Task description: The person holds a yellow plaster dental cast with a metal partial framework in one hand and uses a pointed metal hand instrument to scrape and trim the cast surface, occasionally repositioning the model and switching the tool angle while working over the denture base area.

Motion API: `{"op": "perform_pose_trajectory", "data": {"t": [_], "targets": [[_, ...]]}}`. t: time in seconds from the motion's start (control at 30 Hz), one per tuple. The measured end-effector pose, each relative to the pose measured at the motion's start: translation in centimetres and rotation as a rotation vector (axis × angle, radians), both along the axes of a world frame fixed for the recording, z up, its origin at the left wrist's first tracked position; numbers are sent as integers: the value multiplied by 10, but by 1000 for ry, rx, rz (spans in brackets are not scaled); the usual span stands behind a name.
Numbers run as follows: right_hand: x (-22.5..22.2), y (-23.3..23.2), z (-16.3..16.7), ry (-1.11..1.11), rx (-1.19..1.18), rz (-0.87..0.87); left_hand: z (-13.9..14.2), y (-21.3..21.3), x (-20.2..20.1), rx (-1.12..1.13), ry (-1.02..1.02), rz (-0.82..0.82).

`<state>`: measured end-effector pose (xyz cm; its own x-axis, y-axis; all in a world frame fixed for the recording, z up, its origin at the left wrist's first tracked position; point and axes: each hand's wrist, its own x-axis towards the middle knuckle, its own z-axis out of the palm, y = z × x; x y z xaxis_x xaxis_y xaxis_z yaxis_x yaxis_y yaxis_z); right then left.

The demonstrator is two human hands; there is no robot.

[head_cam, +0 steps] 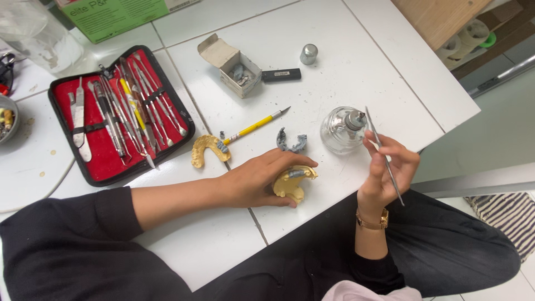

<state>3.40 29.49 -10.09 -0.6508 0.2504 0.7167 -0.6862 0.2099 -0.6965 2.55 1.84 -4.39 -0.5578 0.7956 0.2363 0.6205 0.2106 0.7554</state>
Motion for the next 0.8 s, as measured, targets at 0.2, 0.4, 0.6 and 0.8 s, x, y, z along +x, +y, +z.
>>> {"op": "perform_pose_trajectory", "data": {"t": [0.2,0.4,0.6,0.8], "targets": [[11,-26,-3,341,257,-135,-3,0,-3,3,168,91],[37,-43,-15,240,629,-219,-7,-3,-4,36,195,114],[30,-41,-35,226,477,-176,-3,-7,-3,205,377,131],[29,-41,-37,239,489,-149,-7,-5,39,181,457,-369]]}}
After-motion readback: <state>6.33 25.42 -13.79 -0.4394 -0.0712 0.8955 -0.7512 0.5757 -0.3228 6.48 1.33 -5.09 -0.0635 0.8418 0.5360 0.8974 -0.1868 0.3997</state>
